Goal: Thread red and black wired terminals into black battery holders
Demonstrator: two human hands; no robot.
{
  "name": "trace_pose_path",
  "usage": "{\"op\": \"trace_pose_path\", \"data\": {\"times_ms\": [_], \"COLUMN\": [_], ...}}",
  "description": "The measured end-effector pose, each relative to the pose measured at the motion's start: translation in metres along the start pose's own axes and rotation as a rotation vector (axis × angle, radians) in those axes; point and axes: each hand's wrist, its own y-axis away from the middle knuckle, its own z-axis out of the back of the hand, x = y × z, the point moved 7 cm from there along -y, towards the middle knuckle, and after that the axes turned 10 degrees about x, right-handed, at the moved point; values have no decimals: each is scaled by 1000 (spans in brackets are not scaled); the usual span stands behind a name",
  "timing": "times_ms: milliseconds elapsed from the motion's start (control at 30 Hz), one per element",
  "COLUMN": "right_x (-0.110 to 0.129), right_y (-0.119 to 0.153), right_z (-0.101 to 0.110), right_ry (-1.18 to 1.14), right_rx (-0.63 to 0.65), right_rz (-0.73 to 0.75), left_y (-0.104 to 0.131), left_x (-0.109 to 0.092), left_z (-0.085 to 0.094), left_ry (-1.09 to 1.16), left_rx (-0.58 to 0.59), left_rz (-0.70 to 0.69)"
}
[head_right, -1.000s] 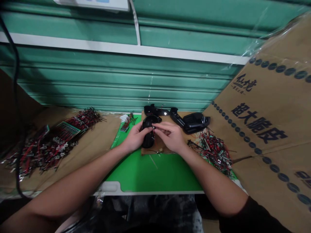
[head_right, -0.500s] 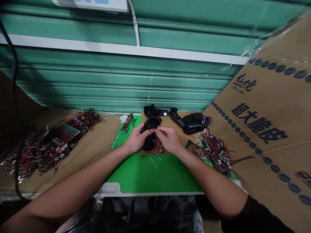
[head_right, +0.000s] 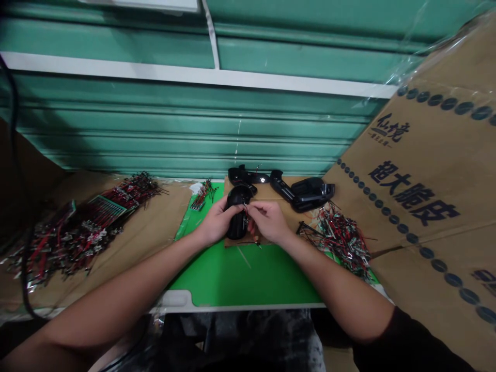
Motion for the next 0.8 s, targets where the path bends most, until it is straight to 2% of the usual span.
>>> {"op": "trace_pose_path", "data": {"times_ms": [167,800], "right_x": [4,-5], "right_y": [1,-1], "right_z": [-2,2], "right_ry": [14,-7], "right_rx": [17,-61], "right_rz": [21,24], "left_y": [0,-1], "left_x": [-2,7], "left_z": [-1,-2], "left_ry": [3,78], "left_rx": [8,21], "left_rz": [8,21]}}
